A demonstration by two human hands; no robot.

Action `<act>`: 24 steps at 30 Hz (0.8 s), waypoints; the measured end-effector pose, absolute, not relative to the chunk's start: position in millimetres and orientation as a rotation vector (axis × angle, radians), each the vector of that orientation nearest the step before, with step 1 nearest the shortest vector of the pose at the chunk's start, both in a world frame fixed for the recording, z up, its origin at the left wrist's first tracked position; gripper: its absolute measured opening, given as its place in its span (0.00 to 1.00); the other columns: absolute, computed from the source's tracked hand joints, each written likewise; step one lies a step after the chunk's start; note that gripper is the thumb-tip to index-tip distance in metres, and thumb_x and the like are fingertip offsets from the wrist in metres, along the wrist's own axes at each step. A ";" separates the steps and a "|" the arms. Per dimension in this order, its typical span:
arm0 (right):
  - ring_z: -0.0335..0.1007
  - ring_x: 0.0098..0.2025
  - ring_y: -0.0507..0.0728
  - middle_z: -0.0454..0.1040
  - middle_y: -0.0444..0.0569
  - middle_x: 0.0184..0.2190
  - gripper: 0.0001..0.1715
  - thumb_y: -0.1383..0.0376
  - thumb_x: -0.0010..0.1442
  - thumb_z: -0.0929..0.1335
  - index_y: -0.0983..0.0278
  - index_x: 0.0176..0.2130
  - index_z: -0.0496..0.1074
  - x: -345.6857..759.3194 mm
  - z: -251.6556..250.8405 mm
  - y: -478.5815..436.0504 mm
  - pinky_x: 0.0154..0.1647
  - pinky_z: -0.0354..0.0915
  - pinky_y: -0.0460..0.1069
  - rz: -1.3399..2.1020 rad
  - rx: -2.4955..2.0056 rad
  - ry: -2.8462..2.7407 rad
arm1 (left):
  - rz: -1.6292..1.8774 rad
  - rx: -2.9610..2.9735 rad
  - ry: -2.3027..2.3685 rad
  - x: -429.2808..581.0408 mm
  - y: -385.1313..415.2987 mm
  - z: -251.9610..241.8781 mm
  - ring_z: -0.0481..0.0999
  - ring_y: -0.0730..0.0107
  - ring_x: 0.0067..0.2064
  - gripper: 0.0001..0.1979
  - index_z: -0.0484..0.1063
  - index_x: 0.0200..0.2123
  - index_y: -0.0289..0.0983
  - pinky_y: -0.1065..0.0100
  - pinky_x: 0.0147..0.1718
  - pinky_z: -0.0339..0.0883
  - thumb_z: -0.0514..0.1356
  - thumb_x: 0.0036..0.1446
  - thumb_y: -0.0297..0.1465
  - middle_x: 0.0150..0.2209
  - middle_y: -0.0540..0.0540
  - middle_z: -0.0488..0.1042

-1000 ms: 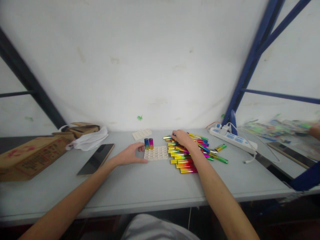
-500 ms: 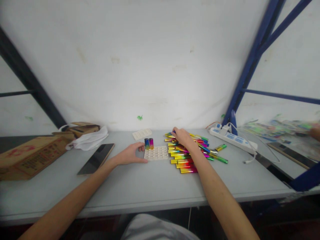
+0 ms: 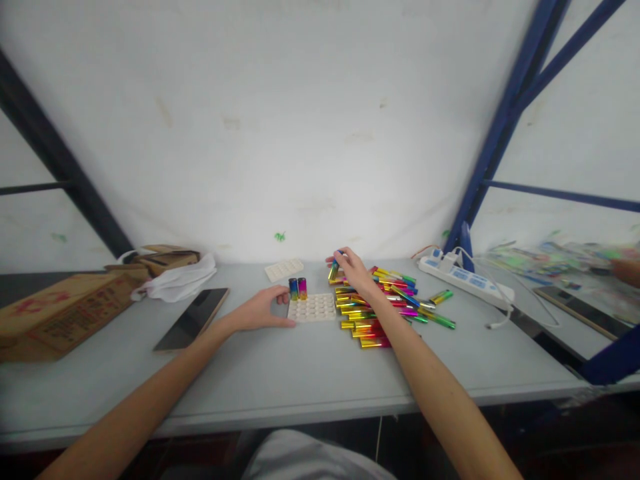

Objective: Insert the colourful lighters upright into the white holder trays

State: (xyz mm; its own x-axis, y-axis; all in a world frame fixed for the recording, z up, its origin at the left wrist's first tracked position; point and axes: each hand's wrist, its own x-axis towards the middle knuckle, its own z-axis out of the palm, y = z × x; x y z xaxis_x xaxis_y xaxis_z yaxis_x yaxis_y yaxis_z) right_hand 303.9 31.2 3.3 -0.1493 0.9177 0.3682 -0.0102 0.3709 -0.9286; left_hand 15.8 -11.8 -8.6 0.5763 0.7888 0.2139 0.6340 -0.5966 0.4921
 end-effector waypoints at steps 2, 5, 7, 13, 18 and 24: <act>0.75 0.33 0.55 0.78 0.45 0.34 0.27 0.42 0.60 0.70 0.58 0.42 0.62 295.7 6.2 22.1 0.37 0.72 0.52 1.193 -0.765 -1.442 | 0.591 2.451 1.150 15.6 -11.4 -8.8 0.72 0.61 0.38 0.29 0.69 0.37 0.38 0.64 0.38 0.64 0.71 0.43 0.53 0.37 0.49 0.71; 0.72 0.28 0.53 0.73 0.40 0.27 0.26 0.45 0.59 0.72 0.57 0.44 0.61 284.7 10.7 10.2 0.35 0.71 0.50 1.209 -0.695 -1.438 | 0.593 2.459 1.142 15.4 -11.2 -8.8 0.72 0.61 0.38 0.29 0.69 0.37 0.38 0.64 0.38 0.64 0.71 0.43 0.53 0.37 0.49 0.71; 0.66 0.24 0.50 0.67 0.35 0.24 0.26 0.45 0.59 0.72 0.57 0.44 0.61 278.3 13.4 4.6 0.31 0.68 0.48 1.203 -0.669 -1.430 | 0.595 2.465 1.144 15.4 -11.2 -9.0 0.72 0.61 0.38 0.29 0.69 0.37 0.38 0.64 0.38 0.64 0.71 0.43 0.53 0.37 0.49 0.71; 0.44 0.18 0.46 0.53 0.33 0.22 0.26 0.40 0.61 0.67 0.57 0.41 0.61 264.6 15.6 -3.8 0.19 0.44 0.42 1.364 -0.673 -1.450 | 0.616 2.461 1.140 15.7 -10.7 -10.4 0.72 0.60 0.38 0.30 0.69 0.38 0.38 0.64 0.38 0.64 0.71 0.42 0.54 0.37 0.48 0.72; 0.36 0.18 0.46 0.47 0.35 0.18 0.38 0.31 0.60 0.58 0.60 0.25 0.56 253.4 10.3 -7.5 0.18 0.37 0.44 1.490 -0.849 -1.441 | 0.583 2.463 1.165 16.8 -12.2 -8.4 0.72 0.59 0.39 0.30 0.69 0.38 0.38 0.63 0.39 0.65 0.71 0.43 0.54 0.38 0.47 0.72; 0.35 0.17 0.47 0.45 0.36 0.15 0.35 0.37 0.63 0.58 0.59 0.20 0.51 242.8 7.2 -14.0 0.16 0.37 0.46 1.358 -1.003 -1.374 | 0.560 2.463 1.169 15.6 -11.6 -9.3 0.73 0.58 0.40 0.31 0.69 0.40 0.38 0.62 0.41 0.66 0.71 0.43 0.54 0.39 0.46 0.73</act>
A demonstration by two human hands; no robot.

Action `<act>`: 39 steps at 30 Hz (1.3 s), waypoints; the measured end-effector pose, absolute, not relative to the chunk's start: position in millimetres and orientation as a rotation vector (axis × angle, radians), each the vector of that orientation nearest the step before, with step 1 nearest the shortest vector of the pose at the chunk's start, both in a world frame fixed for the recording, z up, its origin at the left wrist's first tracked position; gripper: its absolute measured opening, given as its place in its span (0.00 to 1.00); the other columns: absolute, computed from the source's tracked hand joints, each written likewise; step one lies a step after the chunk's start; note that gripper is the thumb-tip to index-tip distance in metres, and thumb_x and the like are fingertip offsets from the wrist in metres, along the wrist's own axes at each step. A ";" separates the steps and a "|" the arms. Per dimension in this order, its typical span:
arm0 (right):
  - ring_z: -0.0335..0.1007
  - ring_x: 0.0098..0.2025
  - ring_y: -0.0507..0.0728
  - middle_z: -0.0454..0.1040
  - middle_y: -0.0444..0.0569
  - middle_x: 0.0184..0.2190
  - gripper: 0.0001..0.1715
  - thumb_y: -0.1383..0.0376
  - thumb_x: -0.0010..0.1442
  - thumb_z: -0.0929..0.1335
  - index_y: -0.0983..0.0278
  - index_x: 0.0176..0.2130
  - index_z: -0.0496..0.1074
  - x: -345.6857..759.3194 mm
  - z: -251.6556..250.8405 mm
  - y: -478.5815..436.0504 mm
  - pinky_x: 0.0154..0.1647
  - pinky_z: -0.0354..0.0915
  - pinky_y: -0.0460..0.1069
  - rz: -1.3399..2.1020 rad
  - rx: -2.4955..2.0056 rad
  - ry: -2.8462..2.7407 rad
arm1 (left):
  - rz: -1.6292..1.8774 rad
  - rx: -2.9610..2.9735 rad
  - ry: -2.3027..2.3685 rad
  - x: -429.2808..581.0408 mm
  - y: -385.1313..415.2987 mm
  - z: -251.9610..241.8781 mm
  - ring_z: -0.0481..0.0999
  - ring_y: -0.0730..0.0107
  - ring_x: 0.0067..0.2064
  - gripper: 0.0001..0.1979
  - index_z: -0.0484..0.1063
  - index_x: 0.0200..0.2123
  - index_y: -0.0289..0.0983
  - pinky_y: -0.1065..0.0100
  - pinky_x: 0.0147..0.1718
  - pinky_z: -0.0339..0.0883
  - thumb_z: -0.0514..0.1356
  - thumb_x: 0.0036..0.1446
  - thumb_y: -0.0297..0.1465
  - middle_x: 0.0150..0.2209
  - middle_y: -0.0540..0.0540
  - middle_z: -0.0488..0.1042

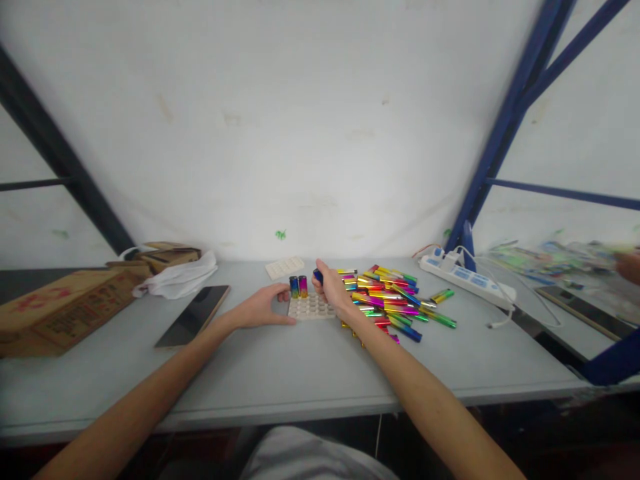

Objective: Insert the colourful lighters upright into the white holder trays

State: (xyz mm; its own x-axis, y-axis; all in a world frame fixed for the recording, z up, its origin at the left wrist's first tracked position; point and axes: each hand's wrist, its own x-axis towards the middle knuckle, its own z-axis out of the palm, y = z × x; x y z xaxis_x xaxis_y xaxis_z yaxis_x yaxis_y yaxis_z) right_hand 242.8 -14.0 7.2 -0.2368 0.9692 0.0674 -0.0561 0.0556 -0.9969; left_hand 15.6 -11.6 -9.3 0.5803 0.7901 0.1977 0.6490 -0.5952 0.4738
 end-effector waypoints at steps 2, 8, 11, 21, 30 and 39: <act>0.36 0.16 0.48 0.46 0.37 0.14 0.33 0.41 0.65 0.57 0.59 0.20 0.51 241.8 6.9 -15.0 0.16 0.38 0.46 1.333 -1.025 -1.386 | 0.562 2.466 1.163 15.1 -10.9 -10.5 0.73 0.58 0.40 0.31 0.70 0.40 0.38 0.63 0.41 0.66 0.70 0.43 0.55 0.39 0.46 0.73; 0.41 0.16 0.50 0.49 0.39 0.14 0.26 0.51 0.67 0.55 0.58 0.21 0.52 241.6 1.3 -13.7 0.16 0.43 0.47 1.209 -1.051 -1.477 | 0.572 2.455 1.179 16.6 -12.8 -8.1 0.72 0.58 0.39 0.30 0.69 0.38 0.38 0.63 0.40 0.65 0.70 0.43 0.54 0.38 0.47 0.72; 0.43 0.16 0.50 0.50 0.39 0.14 0.24 0.53 0.66 0.55 0.58 0.21 0.52 241.7 -2.5 -12.5 0.16 0.45 0.47 1.155 -1.051 -1.509 | 0.582 2.454 1.175 17.4 -13.9 -6.2 0.72 0.58 0.39 0.30 0.69 0.38 0.38 0.63 0.40 0.65 0.71 0.42 0.54 0.38 0.47 0.72; 0.42 0.15 0.49 0.49 0.39 0.14 0.25 0.55 0.66 0.55 0.59 0.20 0.53 242.1 -2.6 -13.8 0.17 0.44 0.46 1.179 -1.053 -1.493 | 0.583 2.447 1.166 16.9 -13.5 -7.4 0.72 0.59 0.39 0.30 0.70 0.39 0.38 0.63 0.40 0.65 0.71 0.43 0.54 0.38 0.47 0.72; 0.42 0.16 0.50 0.49 0.39 0.13 0.33 0.42 0.67 0.55 0.59 0.19 0.54 242.9 -6.2 -10.4 0.17 0.44 0.47 1.164 -1.036 -1.503 | 0.581 2.442 1.164 17.1 -14.8 -5.6 0.72 0.59 0.40 0.30 0.70 0.40 0.38 0.62 0.41 0.66 0.71 0.43 0.53 0.39 0.47 0.72; 0.45 0.17 0.51 0.49 0.39 0.14 0.32 0.45 0.68 0.54 0.58 0.19 0.53 242.5 -8.7 -9.9 0.20 0.48 0.48 1.136 -1.055 -1.550 | 0.596 2.441 1.163 16.9 -13.9 -6.7 0.72 0.60 0.39 0.30 0.71 0.39 0.38 0.63 0.40 0.65 0.71 0.42 0.54 0.39 0.47 0.73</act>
